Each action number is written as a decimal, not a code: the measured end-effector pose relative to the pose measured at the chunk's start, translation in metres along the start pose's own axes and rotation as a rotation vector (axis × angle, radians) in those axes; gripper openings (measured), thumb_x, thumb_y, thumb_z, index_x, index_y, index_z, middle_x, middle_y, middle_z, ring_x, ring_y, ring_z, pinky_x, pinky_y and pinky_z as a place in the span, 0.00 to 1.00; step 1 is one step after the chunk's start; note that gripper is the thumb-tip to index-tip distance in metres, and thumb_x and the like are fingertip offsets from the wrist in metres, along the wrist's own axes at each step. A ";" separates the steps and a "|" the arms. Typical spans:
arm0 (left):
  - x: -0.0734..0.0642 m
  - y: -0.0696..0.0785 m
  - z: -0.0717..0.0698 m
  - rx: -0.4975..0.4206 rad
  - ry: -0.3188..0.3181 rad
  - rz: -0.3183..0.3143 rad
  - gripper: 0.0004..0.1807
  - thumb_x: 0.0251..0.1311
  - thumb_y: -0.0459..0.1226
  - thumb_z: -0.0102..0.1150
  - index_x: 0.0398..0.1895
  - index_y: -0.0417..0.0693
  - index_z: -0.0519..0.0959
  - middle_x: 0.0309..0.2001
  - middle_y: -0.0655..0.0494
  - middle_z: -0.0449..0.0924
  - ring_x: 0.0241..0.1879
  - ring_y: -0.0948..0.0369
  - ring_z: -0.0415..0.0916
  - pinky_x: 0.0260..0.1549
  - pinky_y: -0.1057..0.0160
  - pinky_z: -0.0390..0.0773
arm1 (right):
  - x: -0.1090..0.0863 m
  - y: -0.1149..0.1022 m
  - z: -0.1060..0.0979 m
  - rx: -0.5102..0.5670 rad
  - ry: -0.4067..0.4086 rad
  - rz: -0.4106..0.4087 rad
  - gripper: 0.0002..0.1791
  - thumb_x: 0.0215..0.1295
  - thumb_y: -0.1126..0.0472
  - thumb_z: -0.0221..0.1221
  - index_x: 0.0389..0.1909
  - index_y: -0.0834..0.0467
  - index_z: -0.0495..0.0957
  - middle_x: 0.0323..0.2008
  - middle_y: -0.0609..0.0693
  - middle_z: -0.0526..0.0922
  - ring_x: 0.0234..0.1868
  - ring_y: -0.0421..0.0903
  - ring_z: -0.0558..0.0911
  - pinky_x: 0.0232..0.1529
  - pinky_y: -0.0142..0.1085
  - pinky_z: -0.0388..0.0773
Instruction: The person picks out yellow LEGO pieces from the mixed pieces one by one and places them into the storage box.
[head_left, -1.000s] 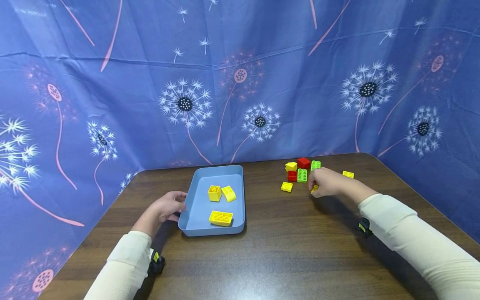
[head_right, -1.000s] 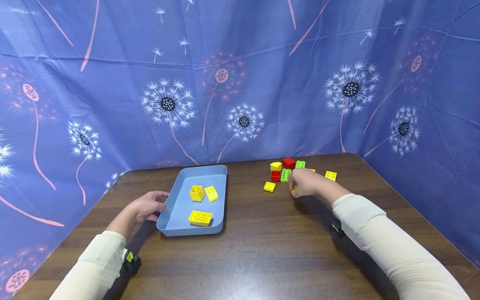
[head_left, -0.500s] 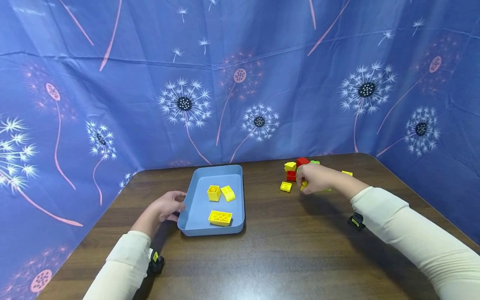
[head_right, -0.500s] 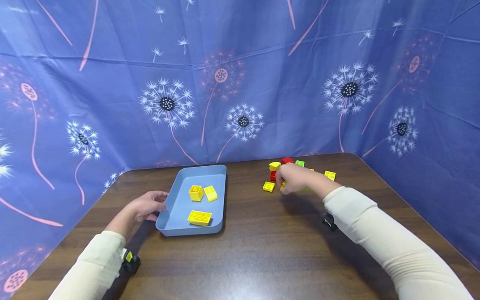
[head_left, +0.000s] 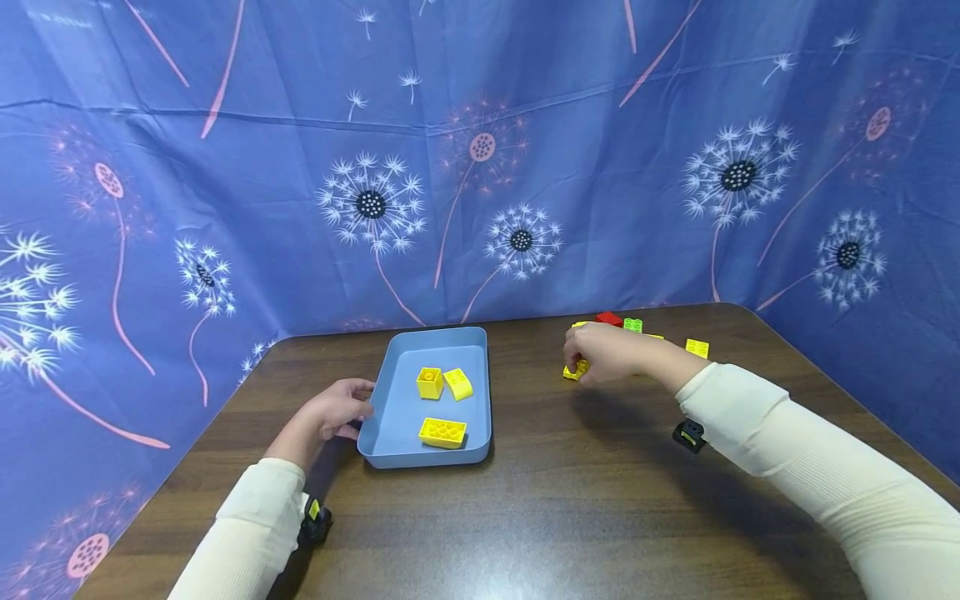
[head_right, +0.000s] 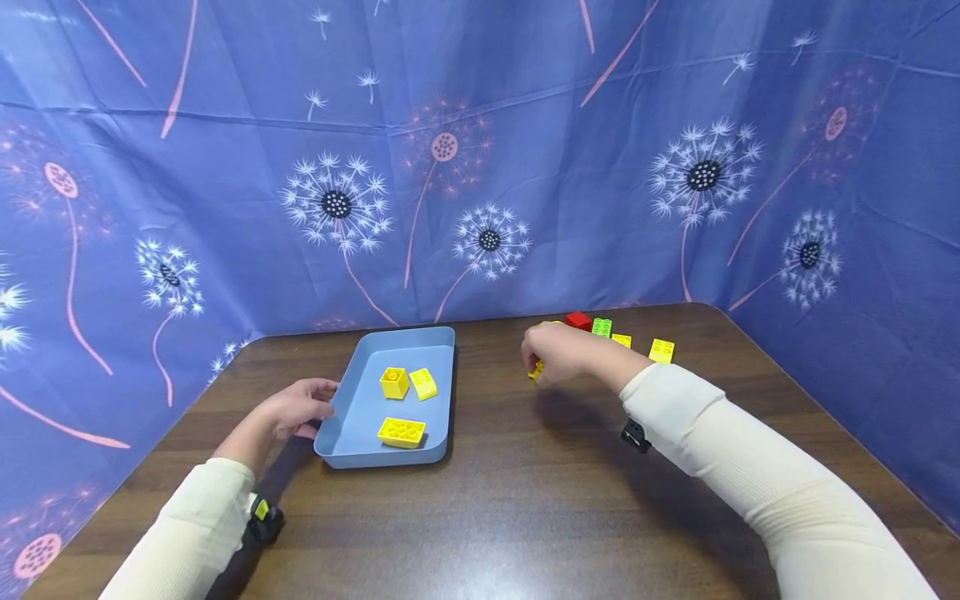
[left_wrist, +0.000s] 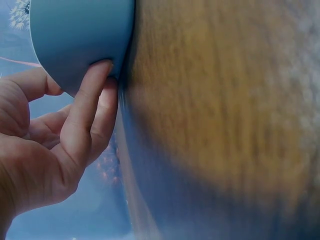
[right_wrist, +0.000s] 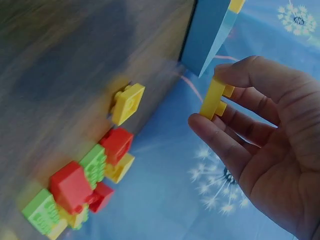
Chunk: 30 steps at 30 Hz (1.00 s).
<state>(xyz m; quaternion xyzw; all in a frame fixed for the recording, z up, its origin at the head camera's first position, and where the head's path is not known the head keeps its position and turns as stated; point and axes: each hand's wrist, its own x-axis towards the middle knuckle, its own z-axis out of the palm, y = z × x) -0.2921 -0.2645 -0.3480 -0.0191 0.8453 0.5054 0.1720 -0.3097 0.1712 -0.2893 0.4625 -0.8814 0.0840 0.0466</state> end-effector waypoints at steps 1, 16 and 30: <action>0.000 0.000 0.000 0.001 -0.001 0.001 0.34 0.58 0.23 0.49 0.70 0.30 0.56 0.60 0.30 0.63 0.46 0.48 0.71 0.38 0.47 0.83 | 0.003 -0.002 0.000 -0.006 0.003 -0.016 0.08 0.39 0.73 0.64 0.21 0.58 0.80 0.24 0.45 0.75 0.27 0.39 0.71 0.29 0.33 0.71; 0.002 0.002 0.000 -0.006 -0.005 -0.014 0.33 0.60 0.23 0.49 0.70 0.31 0.57 0.61 0.30 0.63 0.51 0.44 0.71 0.40 0.46 0.82 | 0.047 -0.023 -0.011 -0.063 -0.069 -0.061 0.08 0.40 0.72 0.66 0.21 0.56 0.80 0.25 0.46 0.75 0.28 0.42 0.73 0.29 0.35 0.74; 0.002 0.003 0.000 -0.015 0.002 -0.019 0.33 0.59 0.23 0.49 0.70 0.31 0.57 0.60 0.31 0.65 0.47 0.48 0.74 0.37 0.48 0.83 | 0.082 -0.033 -0.017 -0.036 -0.070 -0.026 0.07 0.45 0.71 0.65 0.23 0.56 0.81 0.29 0.49 0.77 0.32 0.45 0.74 0.34 0.36 0.75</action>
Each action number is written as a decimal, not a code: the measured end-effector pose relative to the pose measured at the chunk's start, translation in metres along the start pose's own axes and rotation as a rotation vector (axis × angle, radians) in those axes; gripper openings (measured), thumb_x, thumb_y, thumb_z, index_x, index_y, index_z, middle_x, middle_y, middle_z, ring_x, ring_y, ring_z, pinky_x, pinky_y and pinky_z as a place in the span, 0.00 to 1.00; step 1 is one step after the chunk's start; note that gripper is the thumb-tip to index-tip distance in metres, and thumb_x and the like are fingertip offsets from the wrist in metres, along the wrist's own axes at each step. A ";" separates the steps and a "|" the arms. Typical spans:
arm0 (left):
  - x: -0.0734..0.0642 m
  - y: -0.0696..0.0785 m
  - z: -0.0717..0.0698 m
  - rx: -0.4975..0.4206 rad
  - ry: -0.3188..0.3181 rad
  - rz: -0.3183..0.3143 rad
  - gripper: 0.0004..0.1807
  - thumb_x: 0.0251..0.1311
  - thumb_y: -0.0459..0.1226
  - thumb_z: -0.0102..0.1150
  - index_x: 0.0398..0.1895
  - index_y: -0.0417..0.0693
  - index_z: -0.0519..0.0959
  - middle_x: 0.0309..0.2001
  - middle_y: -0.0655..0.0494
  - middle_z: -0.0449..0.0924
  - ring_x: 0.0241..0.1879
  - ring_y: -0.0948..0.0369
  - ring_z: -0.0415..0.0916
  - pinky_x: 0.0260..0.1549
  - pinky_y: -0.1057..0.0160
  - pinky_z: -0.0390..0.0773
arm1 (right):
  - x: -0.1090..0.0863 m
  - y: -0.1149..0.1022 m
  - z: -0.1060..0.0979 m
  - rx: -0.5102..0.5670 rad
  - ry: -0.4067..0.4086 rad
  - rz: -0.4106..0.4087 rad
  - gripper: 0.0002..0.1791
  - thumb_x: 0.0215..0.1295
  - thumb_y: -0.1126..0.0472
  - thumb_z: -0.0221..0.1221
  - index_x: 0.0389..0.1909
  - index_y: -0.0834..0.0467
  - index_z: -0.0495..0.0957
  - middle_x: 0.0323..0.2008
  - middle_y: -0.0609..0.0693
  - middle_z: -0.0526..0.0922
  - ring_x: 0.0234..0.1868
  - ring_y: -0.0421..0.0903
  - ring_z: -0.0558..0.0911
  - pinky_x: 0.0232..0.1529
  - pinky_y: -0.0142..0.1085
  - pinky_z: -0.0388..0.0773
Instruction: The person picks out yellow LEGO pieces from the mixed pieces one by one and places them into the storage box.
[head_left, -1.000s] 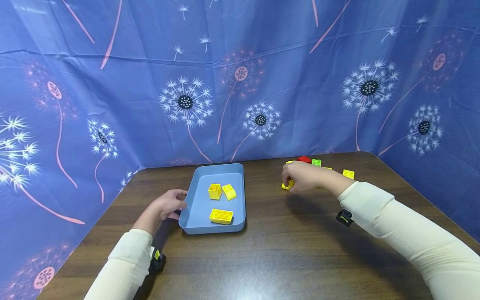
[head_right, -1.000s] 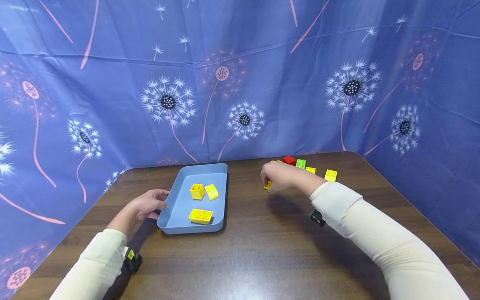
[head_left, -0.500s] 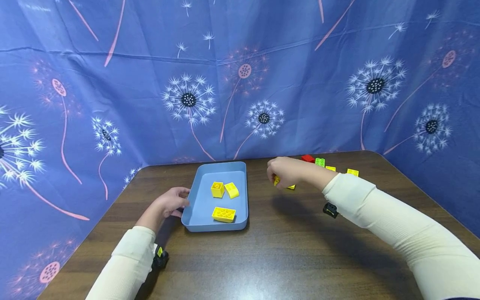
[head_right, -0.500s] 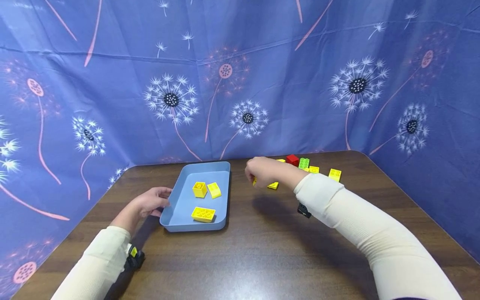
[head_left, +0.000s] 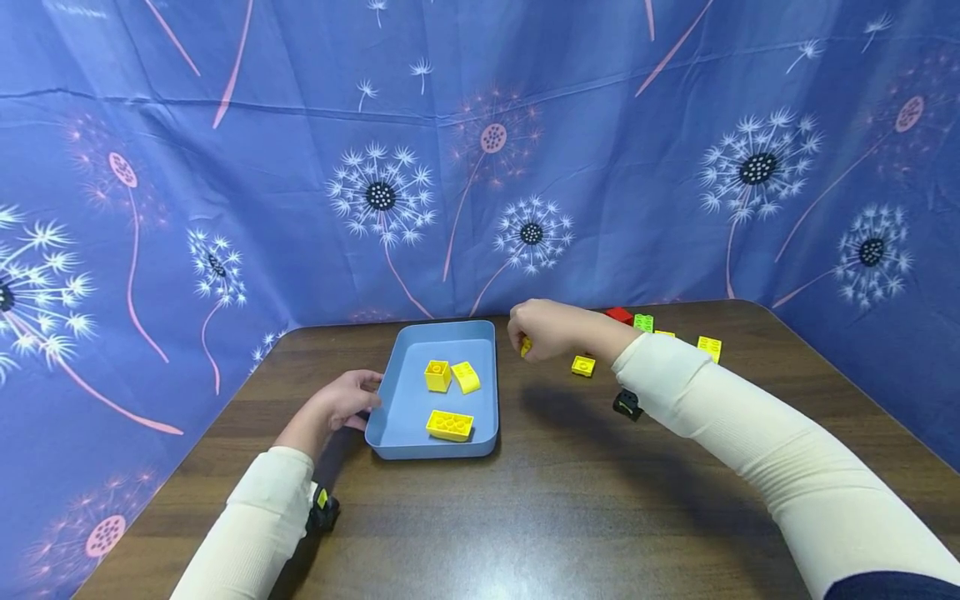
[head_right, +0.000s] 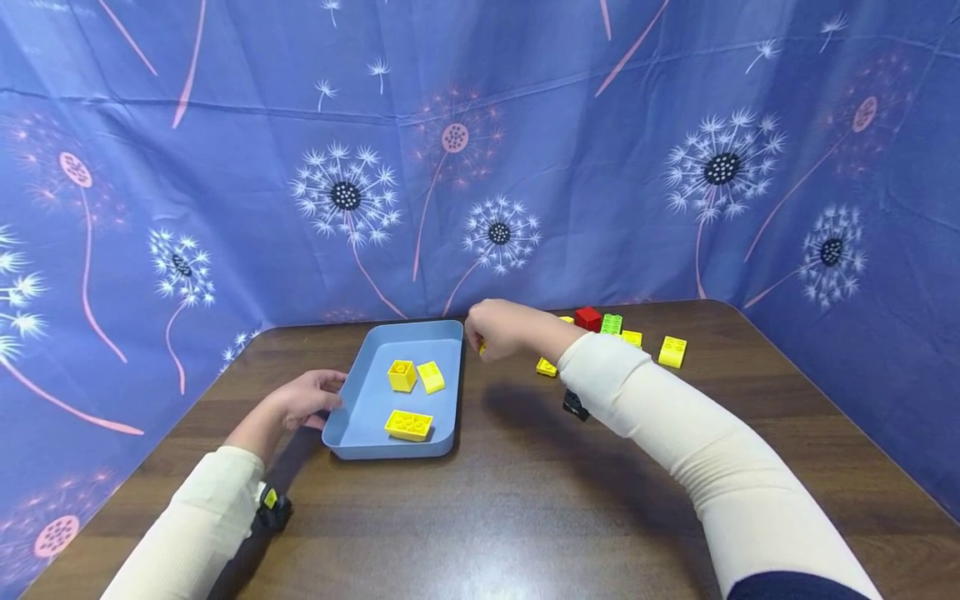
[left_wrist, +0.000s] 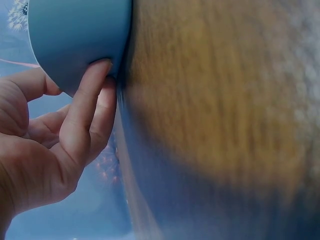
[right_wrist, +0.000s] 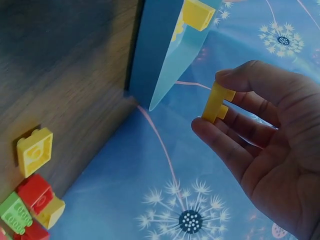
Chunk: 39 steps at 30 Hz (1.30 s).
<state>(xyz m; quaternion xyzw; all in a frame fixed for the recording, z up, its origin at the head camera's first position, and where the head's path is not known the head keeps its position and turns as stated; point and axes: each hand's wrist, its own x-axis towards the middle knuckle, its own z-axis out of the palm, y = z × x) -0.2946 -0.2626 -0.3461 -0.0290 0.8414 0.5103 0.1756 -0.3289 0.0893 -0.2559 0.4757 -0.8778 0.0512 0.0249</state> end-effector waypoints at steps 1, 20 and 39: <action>0.000 0.000 0.000 0.001 -0.001 0.000 0.33 0.60 0.23 0.49 0.70 0.31 0.57 0.60 0.31 0.65 0.46 0.48 0.74 0.37 0.48 0.83 | 0.002 0.000 0.000 0.003 0.003 0.002 0.06 0.46 0.71 0.65 0.24 0.57 0.82 0.29 0.49 0.77 0.32 0.45 0.74 0.33 0.36 0.75; 0.003 -0.002 0.001 -0.012 0.008 0.012 0.33 0.58 0.22 0.49 0.70 0.32 0.58 0.58 0.32 0.65 0.44 0.49 0.73 0.36 0.48 0.84 | 0.067 -0.001 0.017 0.175 -0.019 0.154 0.04 0.53 0.66 0.66 0.31 0.58 0.85 0.28 0.47 0.82 0.29 0.42 0.75 0.32 0.34 0.75; -0.001 -0.003 0.000 -0.004 0.011 0.017 0.32 0.59 0.22 0.49 0.69 0.31 0.59 0.58 0.31 0.66 0.45 0.48 0.74 0.36 0.48 0.83 | 0.094 -0.001 0.063 0.185 -0.079 0.415 0.06 0.53 0.67 0.68 0.34 0.62 0.85 0.30 0.49 0.82 0.33 0.46 0.78 0.35 0.35 0.80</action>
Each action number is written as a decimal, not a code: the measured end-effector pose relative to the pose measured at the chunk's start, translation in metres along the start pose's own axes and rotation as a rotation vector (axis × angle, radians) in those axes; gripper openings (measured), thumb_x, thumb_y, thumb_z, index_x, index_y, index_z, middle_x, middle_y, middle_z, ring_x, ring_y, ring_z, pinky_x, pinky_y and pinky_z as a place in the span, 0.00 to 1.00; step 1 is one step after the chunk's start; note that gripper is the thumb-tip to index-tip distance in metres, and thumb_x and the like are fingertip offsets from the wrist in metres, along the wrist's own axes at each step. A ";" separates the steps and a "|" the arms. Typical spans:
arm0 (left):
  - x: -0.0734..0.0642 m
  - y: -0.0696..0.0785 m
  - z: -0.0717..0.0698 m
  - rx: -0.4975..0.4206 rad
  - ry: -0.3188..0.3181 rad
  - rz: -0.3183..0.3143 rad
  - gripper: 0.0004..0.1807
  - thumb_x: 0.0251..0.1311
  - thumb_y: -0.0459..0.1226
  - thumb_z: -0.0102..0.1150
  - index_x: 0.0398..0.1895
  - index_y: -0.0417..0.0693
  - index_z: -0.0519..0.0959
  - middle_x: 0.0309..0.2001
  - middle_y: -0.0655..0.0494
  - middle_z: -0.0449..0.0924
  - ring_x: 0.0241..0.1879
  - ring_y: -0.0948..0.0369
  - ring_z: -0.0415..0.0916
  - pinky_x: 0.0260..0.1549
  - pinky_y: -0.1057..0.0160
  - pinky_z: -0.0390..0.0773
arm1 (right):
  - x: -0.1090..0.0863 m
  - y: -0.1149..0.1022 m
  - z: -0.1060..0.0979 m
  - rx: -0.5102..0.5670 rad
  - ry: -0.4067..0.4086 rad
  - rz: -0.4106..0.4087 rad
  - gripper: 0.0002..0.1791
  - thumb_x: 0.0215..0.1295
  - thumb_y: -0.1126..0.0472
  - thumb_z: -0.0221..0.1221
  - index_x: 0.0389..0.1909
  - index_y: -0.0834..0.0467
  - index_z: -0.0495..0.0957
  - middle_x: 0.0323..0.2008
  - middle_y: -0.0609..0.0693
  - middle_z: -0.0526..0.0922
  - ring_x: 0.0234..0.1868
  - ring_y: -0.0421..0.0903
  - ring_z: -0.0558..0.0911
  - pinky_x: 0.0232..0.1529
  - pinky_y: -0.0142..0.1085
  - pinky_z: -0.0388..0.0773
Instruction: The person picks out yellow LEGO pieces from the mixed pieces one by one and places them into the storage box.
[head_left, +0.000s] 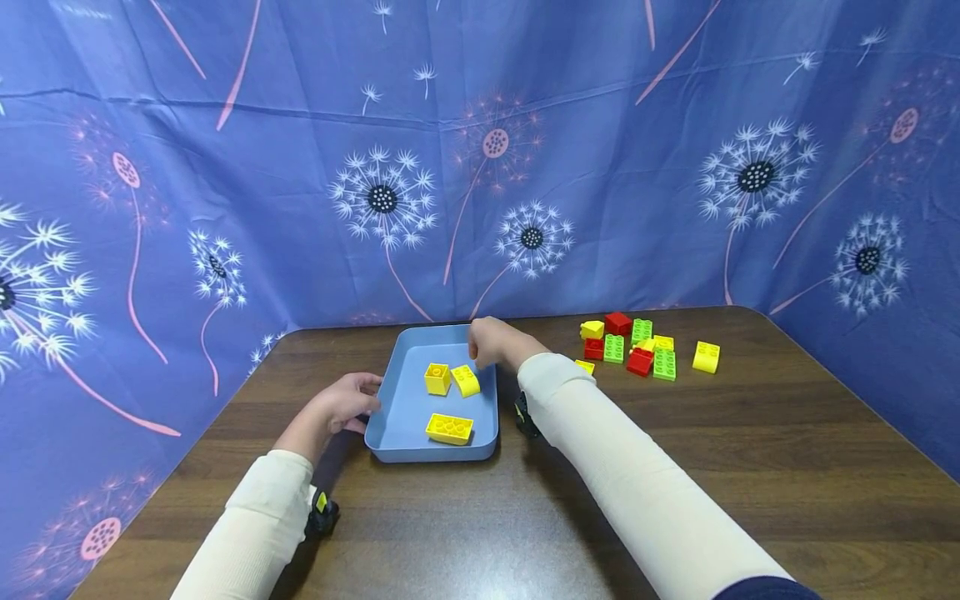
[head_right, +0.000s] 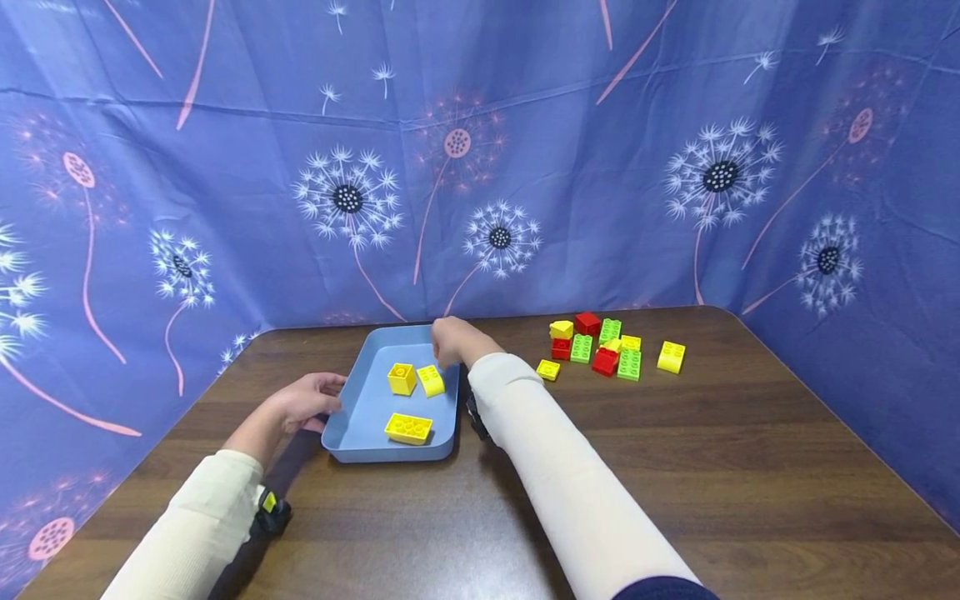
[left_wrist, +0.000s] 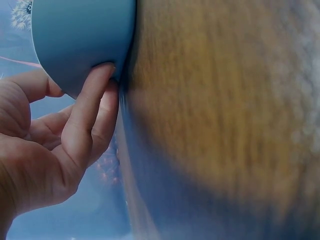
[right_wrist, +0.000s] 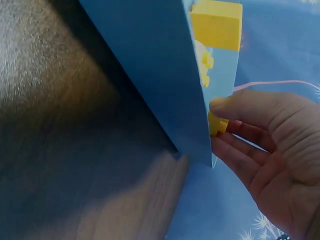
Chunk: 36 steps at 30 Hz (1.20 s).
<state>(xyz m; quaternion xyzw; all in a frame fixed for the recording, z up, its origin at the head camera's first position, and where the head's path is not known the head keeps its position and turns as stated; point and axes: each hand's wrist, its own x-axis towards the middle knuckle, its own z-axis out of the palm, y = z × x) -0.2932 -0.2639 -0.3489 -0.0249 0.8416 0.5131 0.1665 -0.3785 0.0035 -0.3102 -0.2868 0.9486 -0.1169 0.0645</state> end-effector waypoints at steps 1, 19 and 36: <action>0.000 0.000 0.000 0.000 0.002 -0.003 0.32 0.59 0.22 0.49 0.69 0.31 0.59 0.59 0.31 0.66 0.46 0.48 0.74 0.36 0.48 0.83 | -0.001 -0.001 0.001 -0.014 0.005 -0.003 0.07 0.53 0.67 0.68 0.34 0.62 0.85 0.30 0.49 0.82 0.32 0.46 0.78 0.35 0.35 0.79; 0.001 -0.001 0.000 0.001 0.006 0.000 0.32 0.59 0.23 0.49 0.69 0.32 0.59 0.59 0.31 0.66 0.48 0.47 0.74 0.37 0.48 0.83 | -0.001 0.005 0.007 -0.042 0.005 -0.016 0.09 0.53 0.66 0.69 0.37 0.60 0.86 0.31 0.47 0.82 0.34 0.45 0.77 0.36 0.33 0.79; 0.002 -0.003 0.001 -0.007 0.008 0.002 0.32 0.59 0.23 0.48 0.69 0.31 0.58 0.58 0.32 0.67 0.44 0.49 0.74 0.36 0.49 0.84 | -0.035 0.030 -0.019 0.055 0.087 -0.153 0.11 0.50 0.69 0.67 0.37 0.62 0.85 0.34 0.50 0.85 0.35 0.45 0.78 0.40 0.37 0.79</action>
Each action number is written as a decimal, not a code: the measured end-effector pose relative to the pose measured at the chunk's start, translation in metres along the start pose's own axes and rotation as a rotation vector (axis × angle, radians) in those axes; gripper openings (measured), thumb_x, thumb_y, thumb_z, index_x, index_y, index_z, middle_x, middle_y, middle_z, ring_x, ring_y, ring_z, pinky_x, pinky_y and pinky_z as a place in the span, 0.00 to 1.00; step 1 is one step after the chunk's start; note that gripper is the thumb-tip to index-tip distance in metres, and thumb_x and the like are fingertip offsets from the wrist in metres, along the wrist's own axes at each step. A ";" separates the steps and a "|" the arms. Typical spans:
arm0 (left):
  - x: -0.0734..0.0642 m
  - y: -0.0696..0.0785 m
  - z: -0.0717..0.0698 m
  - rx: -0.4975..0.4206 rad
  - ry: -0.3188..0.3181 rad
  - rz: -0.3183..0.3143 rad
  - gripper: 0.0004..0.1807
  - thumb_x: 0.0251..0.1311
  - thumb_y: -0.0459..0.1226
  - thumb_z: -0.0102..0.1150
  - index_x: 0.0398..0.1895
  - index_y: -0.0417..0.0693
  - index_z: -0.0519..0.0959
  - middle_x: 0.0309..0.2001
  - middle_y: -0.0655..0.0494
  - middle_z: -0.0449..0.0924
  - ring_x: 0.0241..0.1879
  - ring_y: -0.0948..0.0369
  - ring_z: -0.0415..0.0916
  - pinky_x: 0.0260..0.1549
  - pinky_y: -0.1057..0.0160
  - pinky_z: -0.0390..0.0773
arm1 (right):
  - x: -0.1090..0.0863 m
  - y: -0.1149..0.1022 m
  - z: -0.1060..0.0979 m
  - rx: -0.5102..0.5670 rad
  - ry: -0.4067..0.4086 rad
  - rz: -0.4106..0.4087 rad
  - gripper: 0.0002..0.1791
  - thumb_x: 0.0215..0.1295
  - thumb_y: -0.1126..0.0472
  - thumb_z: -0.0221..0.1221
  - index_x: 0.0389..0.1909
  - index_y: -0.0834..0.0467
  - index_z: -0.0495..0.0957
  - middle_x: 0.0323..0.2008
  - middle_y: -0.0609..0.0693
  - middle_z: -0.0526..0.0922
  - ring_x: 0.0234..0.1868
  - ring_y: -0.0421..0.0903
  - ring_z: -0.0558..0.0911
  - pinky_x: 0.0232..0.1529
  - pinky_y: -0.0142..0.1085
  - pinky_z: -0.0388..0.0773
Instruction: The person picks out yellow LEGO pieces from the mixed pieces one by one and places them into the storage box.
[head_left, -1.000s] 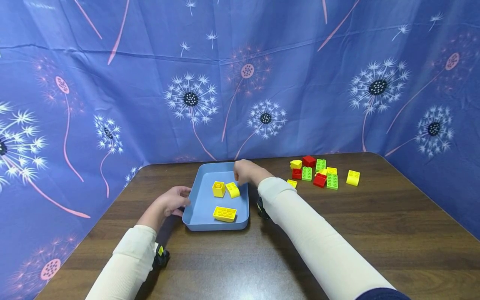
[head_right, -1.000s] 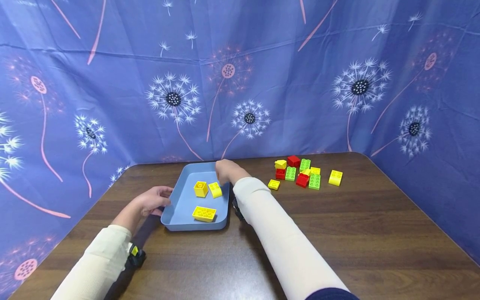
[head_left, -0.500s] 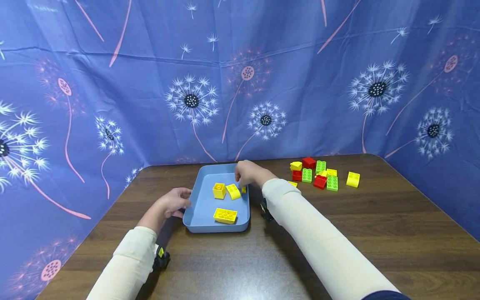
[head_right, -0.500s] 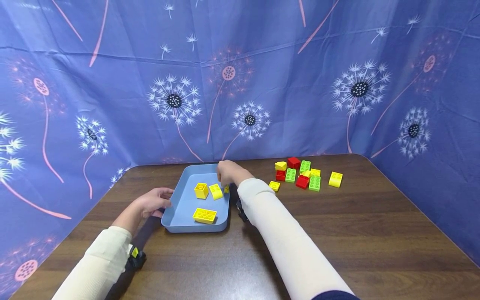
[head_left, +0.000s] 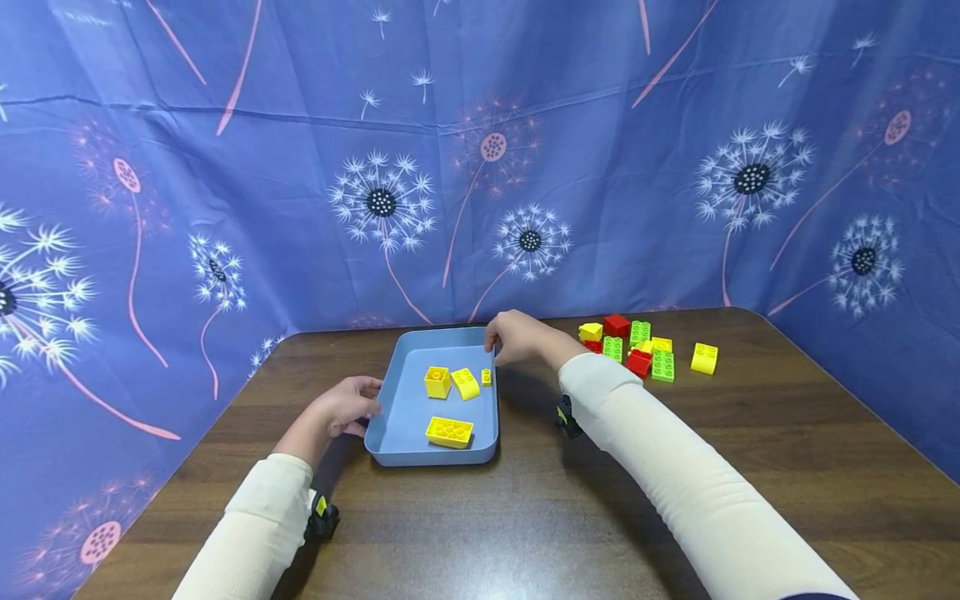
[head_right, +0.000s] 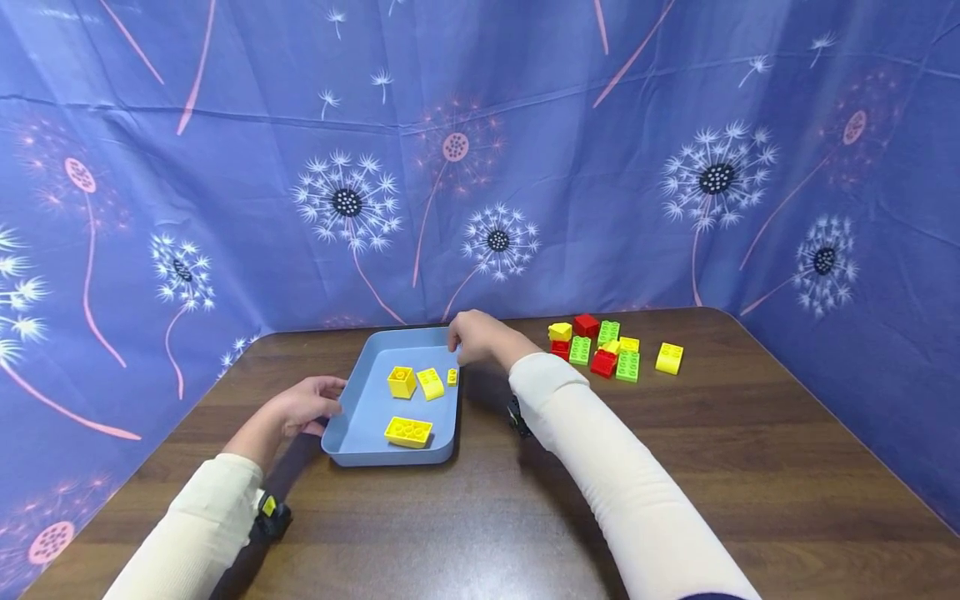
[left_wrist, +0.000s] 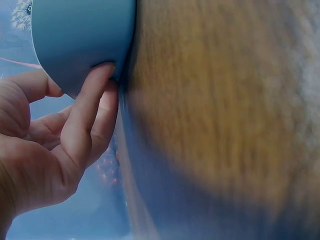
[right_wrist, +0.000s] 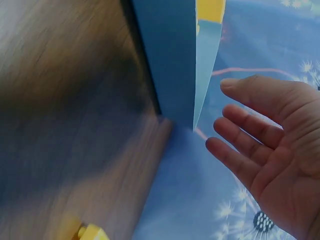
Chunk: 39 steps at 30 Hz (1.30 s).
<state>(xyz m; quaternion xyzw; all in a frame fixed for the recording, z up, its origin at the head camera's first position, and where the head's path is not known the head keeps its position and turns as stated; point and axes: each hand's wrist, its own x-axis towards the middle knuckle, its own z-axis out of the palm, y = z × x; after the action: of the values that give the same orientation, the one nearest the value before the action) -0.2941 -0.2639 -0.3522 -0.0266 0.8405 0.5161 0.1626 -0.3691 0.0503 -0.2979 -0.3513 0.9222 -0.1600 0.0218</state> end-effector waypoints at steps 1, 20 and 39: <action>0.000 0.000 0.000 0.000 0.000 0.000 0.32 0.59 0.23 0.48 0.69 0.31 0.58 0.58 0.32 0.67 0.44 0.49 0.74 0.36 0.49 0.84 | -0.003 0.004 -0.001 0.003 0.007 0.000 0.10 0.50 0.69 0.67 0.36 0.61 0.85 0.33 0.49 0.84 0.35 0.44 0.79 0.39 0.37 0.80; -0.003 0.004 0.000 0.009 -0.004 0.006 0.33 0.59 0.23 0.48 0.70 0.31 0.57 0.59 0.30 0.65 0.45 0.48 0.72 0.36 0.49 0.84 | -0.049 0.061 -0.015 0.025 0.002 0.115 0.14 0.51 0.67 0.70 0.40 0.64 0.83 0.38 0.54 0.84 0.37 0.48 0.80 0.42 0.43 0.81; -0.004 0.003 0.001 0.004 -0.018 0.005 0.33 0.58 0.23 0.48 0.70 0.31 0.56 0.58 0.31 0.66 0.42 0.50 0.73 0.36 0.49 0.84 | -0.083 0.087 -0.003 0.030 -0.131 0.142 0.24 0.49 0.67 0.71 0.50 0.64 0.80 0.45 0.59 0.81 0.47 0.56 0.78 0.50 0.50 0.77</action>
<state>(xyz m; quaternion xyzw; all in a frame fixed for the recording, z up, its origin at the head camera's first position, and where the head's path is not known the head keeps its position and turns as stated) -0.2908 -0.2617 -0.3489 -0.0196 0.8401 0.5150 0.1690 -0.3626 0.1667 -0.3279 -0.2943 0.9390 -0.1484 0.0987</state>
